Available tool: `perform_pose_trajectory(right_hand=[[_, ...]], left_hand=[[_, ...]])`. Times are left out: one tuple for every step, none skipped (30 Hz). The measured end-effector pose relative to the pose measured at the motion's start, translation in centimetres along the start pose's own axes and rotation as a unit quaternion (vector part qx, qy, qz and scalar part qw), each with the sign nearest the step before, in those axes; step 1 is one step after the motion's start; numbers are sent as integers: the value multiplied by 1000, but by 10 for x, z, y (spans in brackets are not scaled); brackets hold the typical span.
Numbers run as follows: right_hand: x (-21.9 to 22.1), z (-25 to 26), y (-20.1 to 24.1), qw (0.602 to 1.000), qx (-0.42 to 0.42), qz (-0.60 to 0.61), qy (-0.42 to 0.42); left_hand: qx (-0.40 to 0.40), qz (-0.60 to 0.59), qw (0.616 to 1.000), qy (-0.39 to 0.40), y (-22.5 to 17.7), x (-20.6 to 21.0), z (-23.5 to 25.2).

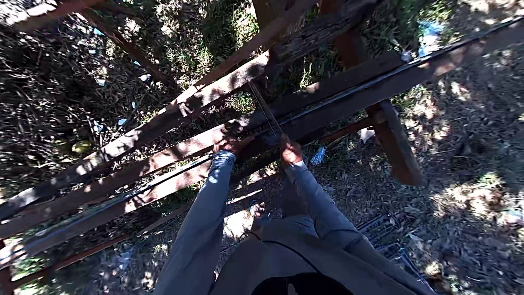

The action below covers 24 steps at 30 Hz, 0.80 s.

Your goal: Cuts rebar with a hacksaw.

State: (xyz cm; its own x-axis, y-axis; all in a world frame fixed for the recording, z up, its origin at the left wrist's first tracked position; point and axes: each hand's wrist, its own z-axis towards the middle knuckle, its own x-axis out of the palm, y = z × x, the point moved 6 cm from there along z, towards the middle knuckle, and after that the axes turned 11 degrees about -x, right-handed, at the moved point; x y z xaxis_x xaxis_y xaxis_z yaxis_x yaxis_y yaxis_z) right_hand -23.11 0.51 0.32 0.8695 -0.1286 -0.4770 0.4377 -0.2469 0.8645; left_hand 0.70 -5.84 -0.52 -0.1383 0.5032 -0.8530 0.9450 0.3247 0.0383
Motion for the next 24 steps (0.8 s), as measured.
perform_pose_trajectory(right_hand=[[-1, 0, -1, 1000, -9, -5, -6], [-7, -9, -5, 999, -32, -39, -6], [-14, -28, -10, 996, -54, -76, 1], [-20, -44, -13, 994, -48, -93, 13], [-25, -60, -19, 995, -32, -88, 29], [-31, -75, -26, 995, -30, -82, 41], [-36, -92, -36, 995, -38, -79, 37], [-41, -106, -44, 996, -47, -77, 26], [-44, -115, -51, 996, -48, -71, 18], [-44, -117, -53, 996, -48, -72, 11], [-43, -108, -48, 995, -51, -82, 8], [-37, -91, -34, 994, -61, -95, 2], [-29, -69, -16, 993, -67, -98, -1], [-20, -44, 4, 993, -73, -91, -13], [-11, -19, 23, 993, -85, -82, -24], [-4, -1, 36, 995, -77, -61, -7], [0, 12, 43, 996, -68, -58, 11], [3, 19, 46, 996, -67, -54, 20], [3, 23, 46, 996, -72, -55, 22], [3, 23, 43, 995, -79, -56, 21], [2, 22, 40, 995, -81, -57, 23], [2, 22, 40, 995, -80, -56, 25], [2, 21, 40, 995, -77, -53, 23], [2, 19, 39, 996, -74, -51, 19]], left_hand=[[1, 1, 1000, -6, -1, -2, 1], [4, 1, 1000, -6, -3, 2, -1], [4, -1, 1000, -3, -2, 7, -7], [5, -9, 1000, -2, 0, 5, -8], [2, -17, 1000, 4, 1, -1, -8], [-1, -24, 1000, 12, 1, -8, -8], [-2, -34, 999, 16, 0, -14, -9], [-2, -39, 999, 15, 1, -17, -9], [0, -43, 999, 14, 1, -20, -9], [-1, -46, 999, 19, 2, -21, -9], [-4, -53, 998, 20, 3, -23, -7], [-6, -56, 998, 22, 4, -27, -6], [-8, -55, 998, 23, 5, -29, -6], [-9, -50, 998, 25, 5, -30, -5], [-12, -40, 999, 29, 3, -30, -3], [-13, -32, 999, 32, 3, -28, -4], [-13, -27, 999, 33, 4, -26, -5], [-12, -26, 999, 29, 4, -27, -4], [-10, -28, 999, 24, 5, -27, -4], [-8, -30, 999, 22, 4, -25, -4], [-5, -31, 999, 25, 3, -24, -6], [-4, -30, 999, 29, 2, -24, -6], [-3, -25, 999, 33, 1, -25, -8], [-5, -17, 999, 33, 1, -24, -9]])
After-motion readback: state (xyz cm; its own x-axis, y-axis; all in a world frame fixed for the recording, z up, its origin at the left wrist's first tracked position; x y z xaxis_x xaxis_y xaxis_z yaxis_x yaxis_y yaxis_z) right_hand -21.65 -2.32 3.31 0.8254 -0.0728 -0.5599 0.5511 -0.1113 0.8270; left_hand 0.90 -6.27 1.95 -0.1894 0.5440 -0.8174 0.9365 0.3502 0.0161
